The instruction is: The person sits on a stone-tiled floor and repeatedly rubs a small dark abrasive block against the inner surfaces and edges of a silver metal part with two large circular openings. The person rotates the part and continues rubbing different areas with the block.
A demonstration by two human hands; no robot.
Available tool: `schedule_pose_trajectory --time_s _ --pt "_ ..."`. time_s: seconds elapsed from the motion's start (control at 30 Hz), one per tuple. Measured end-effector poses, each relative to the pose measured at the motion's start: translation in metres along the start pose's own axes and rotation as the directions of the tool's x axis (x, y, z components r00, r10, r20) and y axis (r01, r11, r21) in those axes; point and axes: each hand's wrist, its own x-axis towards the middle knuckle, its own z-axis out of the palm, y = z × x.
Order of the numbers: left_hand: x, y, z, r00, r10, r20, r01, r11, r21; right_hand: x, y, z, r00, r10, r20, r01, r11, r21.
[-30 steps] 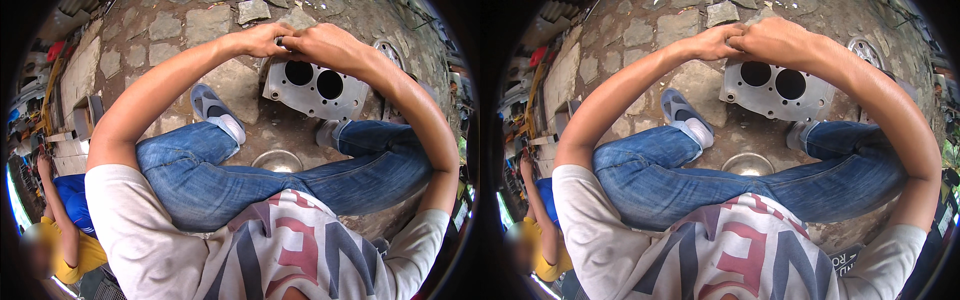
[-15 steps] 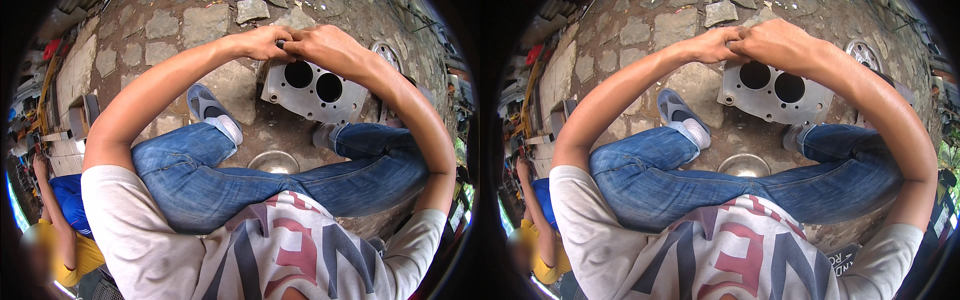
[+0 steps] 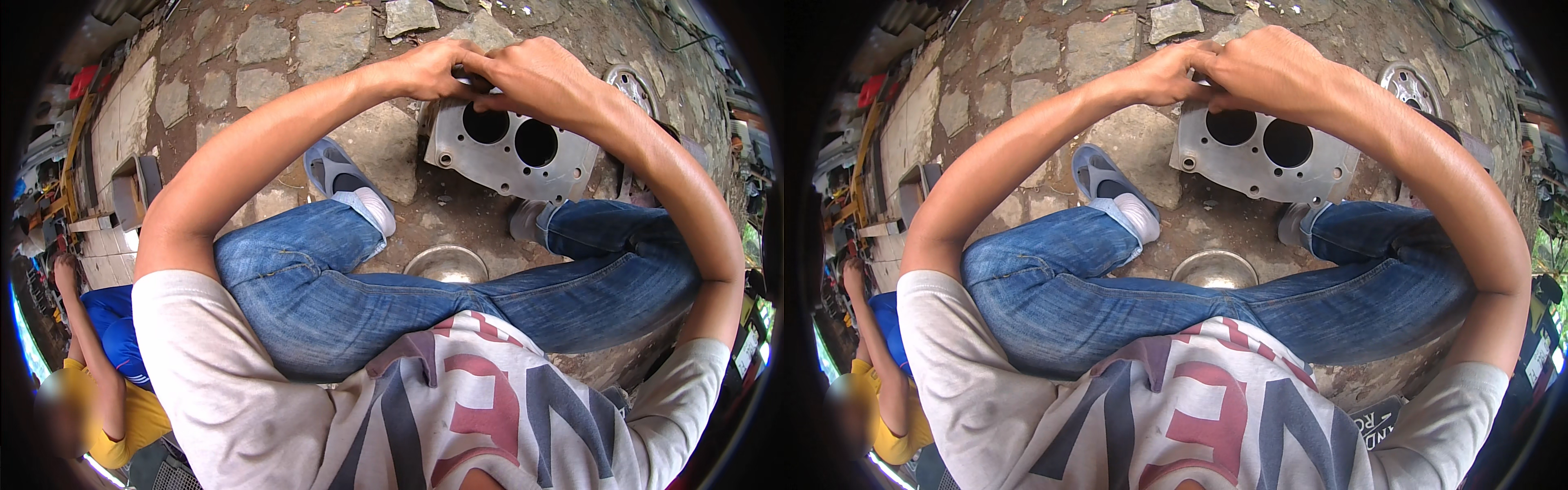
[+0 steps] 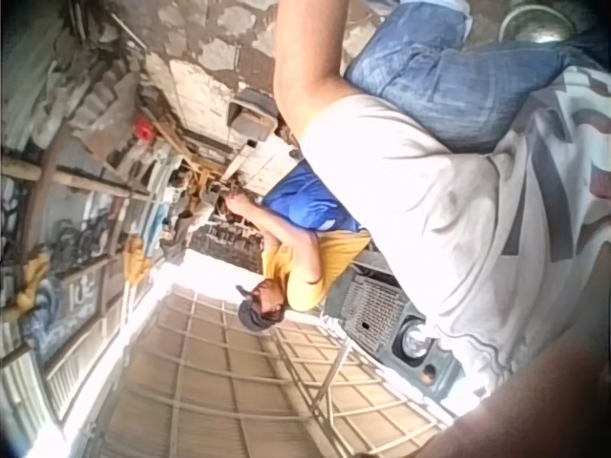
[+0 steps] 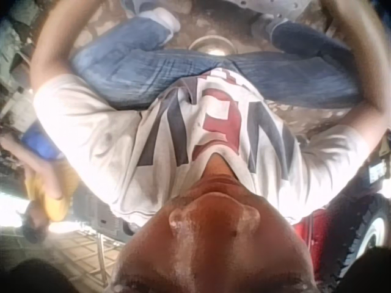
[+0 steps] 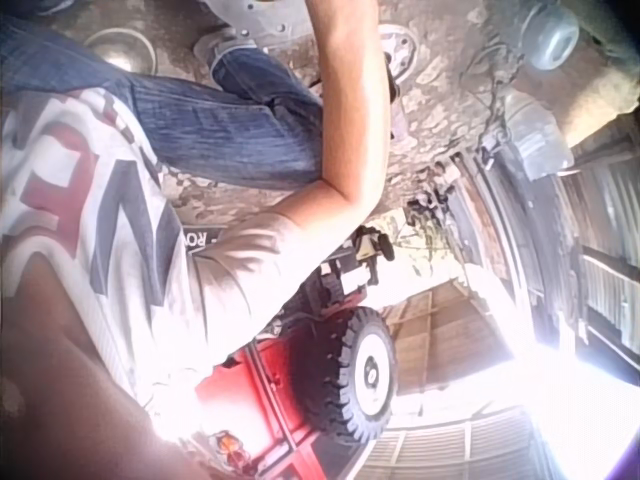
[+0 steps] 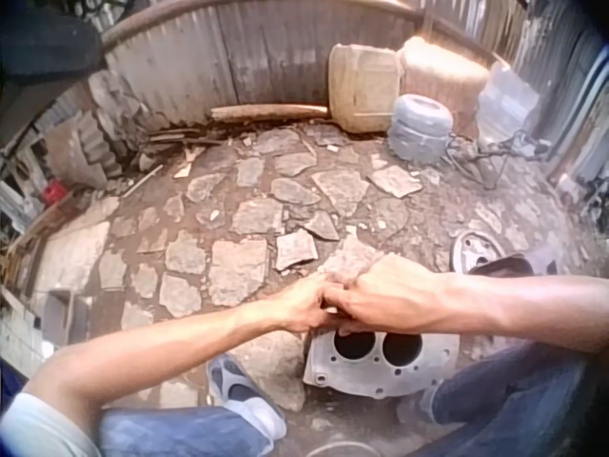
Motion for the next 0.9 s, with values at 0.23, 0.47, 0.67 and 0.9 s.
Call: schedule_pose_trajectory --time_s 0.23,0.47,0.67,0.9 --pt "-0.001 -0.004 0.002 1.000 -0.029 0.010 0.030 0.993 -0.112 -0.002 0.016 0.022 0.921 -0.280 -0.272 0.271 0.960 -0.070" --pt "0.002 0.005 0.000 0.999 -0.001 0.036 0.002 1.000 -0.006 -0.006 0.000 0.011 0.991 -0.067 -0.116 0.059 0.995 -0.078" --pt "0.000 0.003 -0.004 0.999 -0.052 0.002 0.052 0.999 -0.002 -0.008 0.004 0.012 0.975 -0.059 -0.213 0.066 0.998 0.024" --pt "-0.001 0.007 -0.003 0.998 -0.036 0.046 0.038 0.997 -0.061 -0.013 0.006 0.012 0.973 -0.071 -0.220 0.067 0.997 -0.025"
